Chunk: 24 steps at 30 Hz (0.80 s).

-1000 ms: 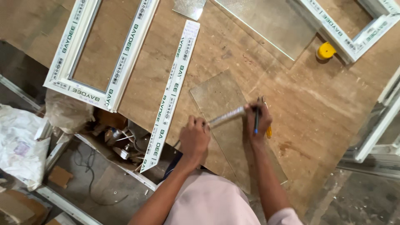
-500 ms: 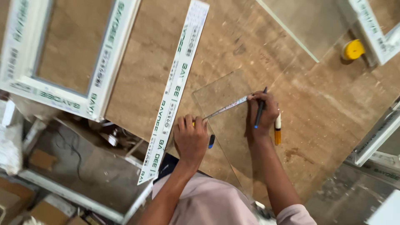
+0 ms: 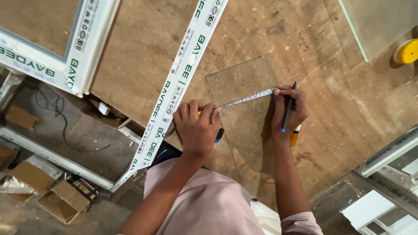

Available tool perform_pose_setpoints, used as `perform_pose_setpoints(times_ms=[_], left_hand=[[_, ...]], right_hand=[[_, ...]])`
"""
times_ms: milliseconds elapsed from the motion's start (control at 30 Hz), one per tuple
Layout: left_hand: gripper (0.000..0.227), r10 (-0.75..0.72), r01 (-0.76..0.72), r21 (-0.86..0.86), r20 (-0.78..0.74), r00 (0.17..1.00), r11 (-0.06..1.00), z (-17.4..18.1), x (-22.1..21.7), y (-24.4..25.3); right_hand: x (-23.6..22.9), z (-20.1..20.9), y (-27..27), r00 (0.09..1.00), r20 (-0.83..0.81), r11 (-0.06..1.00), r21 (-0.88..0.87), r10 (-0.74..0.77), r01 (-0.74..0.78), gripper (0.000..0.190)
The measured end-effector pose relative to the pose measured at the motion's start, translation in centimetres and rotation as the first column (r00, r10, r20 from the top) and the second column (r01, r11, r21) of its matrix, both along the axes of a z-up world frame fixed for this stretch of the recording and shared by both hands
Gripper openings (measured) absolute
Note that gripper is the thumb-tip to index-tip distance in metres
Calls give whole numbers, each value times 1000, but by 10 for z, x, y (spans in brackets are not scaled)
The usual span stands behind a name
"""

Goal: The person measures and marks a rectangular mesh screen and white window frame profiles using a tape measure, marker, and utility knife. They align the tape measure on the screen and frame, mark dimensions, and score the frame profile along a straight edge.

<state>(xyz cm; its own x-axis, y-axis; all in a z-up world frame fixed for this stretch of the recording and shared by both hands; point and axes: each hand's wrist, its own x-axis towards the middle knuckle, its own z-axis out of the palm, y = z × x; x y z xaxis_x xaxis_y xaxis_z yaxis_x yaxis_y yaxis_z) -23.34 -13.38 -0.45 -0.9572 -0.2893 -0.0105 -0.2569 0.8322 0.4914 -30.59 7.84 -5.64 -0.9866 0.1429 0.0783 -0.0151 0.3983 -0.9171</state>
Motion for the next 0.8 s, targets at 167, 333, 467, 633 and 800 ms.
perform_pose_setpoints(times_ms=[167,333,467,633,800], left_hand=[[13,27,-28,35,20,999,999,-4,4,4],[13,42,-44,51,55,998,998,-4,3,6],[12,49,-54,82,66,997,995,3,1,7],[12,49,-55,80,78,996,995,2,2,9],[12,47,-51,70,67,997,996,1,2,9]], right_hand=[[4,-7,9,999,14,999,12,35,-35,14],[2,-11,10,998,0,998,22,63,-63,13],[2,-5,7,997,12,996,45,78,-79,14],[5,-8,12,996,7,994,65,86,-86,13],[15,-14,16,932,-327,976,196,153,-92,36]])
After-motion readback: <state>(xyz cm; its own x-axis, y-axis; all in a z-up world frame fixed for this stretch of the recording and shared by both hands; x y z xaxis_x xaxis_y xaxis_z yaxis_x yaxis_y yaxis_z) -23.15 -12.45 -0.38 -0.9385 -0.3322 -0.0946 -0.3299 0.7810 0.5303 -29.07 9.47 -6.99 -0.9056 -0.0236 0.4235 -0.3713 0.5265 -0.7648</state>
